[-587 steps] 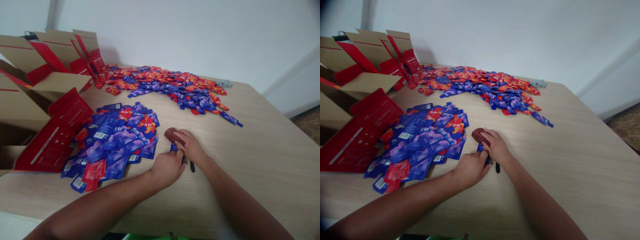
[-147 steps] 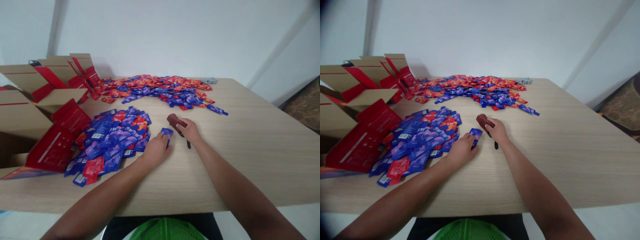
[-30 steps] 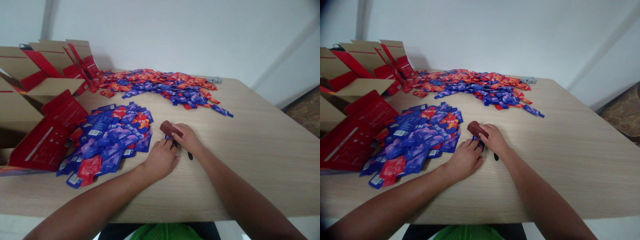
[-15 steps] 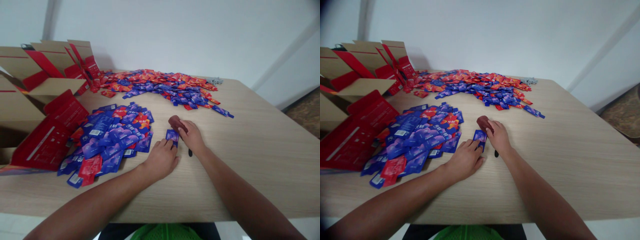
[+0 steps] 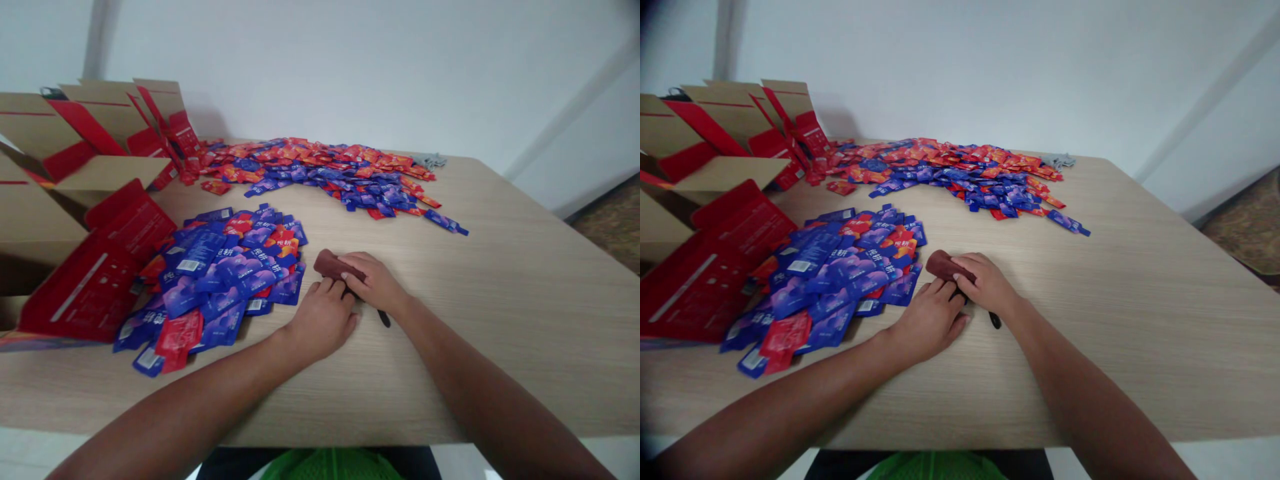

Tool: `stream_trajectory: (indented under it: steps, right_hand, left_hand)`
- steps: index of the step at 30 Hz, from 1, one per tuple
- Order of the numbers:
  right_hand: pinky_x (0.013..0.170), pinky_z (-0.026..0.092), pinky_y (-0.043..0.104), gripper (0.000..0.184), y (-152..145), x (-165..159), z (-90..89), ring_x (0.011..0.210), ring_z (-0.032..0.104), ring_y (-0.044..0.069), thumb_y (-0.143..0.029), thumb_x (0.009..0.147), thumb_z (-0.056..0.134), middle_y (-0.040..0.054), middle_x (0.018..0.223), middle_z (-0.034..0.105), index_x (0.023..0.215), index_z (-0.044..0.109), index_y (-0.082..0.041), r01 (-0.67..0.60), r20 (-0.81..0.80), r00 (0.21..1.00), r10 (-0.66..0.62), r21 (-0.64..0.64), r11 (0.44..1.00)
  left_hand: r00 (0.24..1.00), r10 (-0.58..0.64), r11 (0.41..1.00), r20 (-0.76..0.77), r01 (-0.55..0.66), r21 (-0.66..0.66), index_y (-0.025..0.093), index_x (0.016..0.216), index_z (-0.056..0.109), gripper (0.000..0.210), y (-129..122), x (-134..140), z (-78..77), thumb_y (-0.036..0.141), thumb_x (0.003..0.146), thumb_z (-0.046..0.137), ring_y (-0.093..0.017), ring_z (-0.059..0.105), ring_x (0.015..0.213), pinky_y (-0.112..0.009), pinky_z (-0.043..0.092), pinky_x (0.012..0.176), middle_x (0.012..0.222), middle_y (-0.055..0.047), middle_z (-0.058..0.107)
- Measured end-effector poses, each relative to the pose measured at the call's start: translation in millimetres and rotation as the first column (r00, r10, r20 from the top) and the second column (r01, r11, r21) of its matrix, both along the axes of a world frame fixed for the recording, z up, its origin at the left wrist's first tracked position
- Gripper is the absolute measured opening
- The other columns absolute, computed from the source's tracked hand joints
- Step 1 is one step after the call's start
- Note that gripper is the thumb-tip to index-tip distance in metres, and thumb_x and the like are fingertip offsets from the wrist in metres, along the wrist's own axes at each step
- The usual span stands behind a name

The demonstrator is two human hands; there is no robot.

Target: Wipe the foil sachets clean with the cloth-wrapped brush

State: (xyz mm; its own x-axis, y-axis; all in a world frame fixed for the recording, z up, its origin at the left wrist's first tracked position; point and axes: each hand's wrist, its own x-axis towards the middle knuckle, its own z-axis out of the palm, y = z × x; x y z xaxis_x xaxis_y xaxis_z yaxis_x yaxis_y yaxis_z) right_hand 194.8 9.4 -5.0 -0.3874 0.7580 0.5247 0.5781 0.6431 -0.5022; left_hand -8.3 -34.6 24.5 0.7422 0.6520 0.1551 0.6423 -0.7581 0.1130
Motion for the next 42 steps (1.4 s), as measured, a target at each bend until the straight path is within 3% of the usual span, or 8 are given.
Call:
stream_trajectory:
  steps: [5,19,25,28,31,34,39,42]
  right_hand:
    - [0.106,0.057,0.051,0.036,3.3,1.7,-2.8,0.12,0.068,0.029,-0.024,0.099,0.062,0.0091,0.131,0.074,0.135,0.069,-0.027,0.021,0.022,1.0,-0.02,-0.015,1.0]
    - [0.105,0.055,0.05,0.042,14.4,10.8,-12.3,0.117,0.068,0.03,-0.028,0.096,0.065,0.0102,0.131,0.074,0.138,0.069,-0.025,0.242,0.035,0.97,-0.24,-0.072,0.968]
    - [0.107,0.053,0.056,0.04,20.1,18.7,-19.8,0.117,0.068,0.036,-0.029,0.097,0.062,0.0167,0.128,0.075,0.134,0.071,-0.018,0.494,0.105,0.866,-0.489,-0.025,0.869]
    - [0.107,0.053,0.058,0.039,18.7,21.9,-17.1,0.116,0.067,0.037,-0.03,0.098,0.061,0.0178,0.125,0.075,0.132,0.072,-0.016,0.555,0.063,0.83,-0.555,0.015,0.832]
    - [0.109,0.054,0.056,0.038,12.8,20.0,-8.8,0.119,0.067,0.035,-0.033,0.1,0.06,0.0163,0.127,0.074,0.132,0.07,-0.018,0.516,-0.065,0.857,-0.512,0.065,0.854]
    - [0.111,0.054,0.054,0.038,3.5,11.7,-0.5,0.125,0.066,0.032,-0.035,0.102,0.059,0.0132,0.134,0.072,0.137,0.067,-0.024,0.406,-0.164,0.907,-0.388,0.099,0.908]
    - [0.108,0.056,0.05,0.034,-5.3,-3.1,2.0,0.12,0.068,0.028,-0.031,0.103,0.057,0.0095,0.131,0.074,0.134,0.068,-0.026,0.085,-0.027,0.996,-0.084,0.025,0.996]
    - [0.106,0.056,0.052,0.035,-4.8,-5.2,1.3,0.119,0.067,0.029,-0.029,0.103,0.055,0.0086,0.129,0.075,0.136,0.068,-0.027,0.066,0.03,0.997,-0.065,-0.03,0.997]
  left_hand:
    - [1.0,-0.002,1.0,-0.004,0.002,0.0,0.015,0.127,0.069,0.038,-0.5,0.4,1.2,0.043,0.103,0.06,-0.035,0.056,0.127,-0.052,0.052,0.104,0.134,-0.018,0.065]
    - [0.999,0.023,0.999,-0.025,-0.024,-0.025,0.019,0.118,0.07,0.031,-2.4,1.3,9.9,0.043,0.103,0.06,-0.034,0.057,0.119,-0.051,0.051,0.1,0.122,-0.016,0.066]
    - [1.0,0.013,1.0,-0.021,-0.014,-0.023,0.019,0.114,0.07,0.028,-2.9,0.9,10.5,0.042,0.104,0.058,-0.034,0.056,0.12,-0.052,0.051,0.098,0.125,-0.016,0.066]
    - [1.0,0.017,1.0,-0.017,-0.017,-0.019,0.019,0.112,0.07,0.027,-2.8,0.6,10.1,0.043,0.104,0.059,-0.034,0.056,0.119,-0.051,0.051,0.097,0.123,-0.015,0.066]
    - [1.0,0.008,1.0,-0.012,-0.008,-0.017,0.019,0.112,0.07,0.027,-2.5,0.3,10.1,0.043,0.104,0.059,-0.034,0.057,0.119,-0.05,0.051,0.097,0.122,-0.015,0.066]
    - [1.0,0.012,1.0,-0.01,-0.013,-0.015,0.019,0.113,0.071,0.029,-2.3,0.0,9.4,0.044,0.104,0.06,-0.034,0.057,0.119,-0.051,0.051,0.098,0.122,-0.015,0.066]
    - [1.0,0.006,1.0,-0.008,-0.006,-0.012,0.016,0.124,0.07,0.036,-1.4,-0.2,5.1,0.044,0.103,0.06,-0.035,0.055,0.127,-0.052,0.051,0.102,0.132,-0.017,0.066]
    - [1.0,0.004,1.0,0.005,-0.004,-0.01,0.016,0.132,0.068,0.041,-0.8,-0.4,2.9,0.044,0.103,0.06,-0.036,0.053,0.131,-0.053,0.05,0.104,0.14,-0.018,0.063]
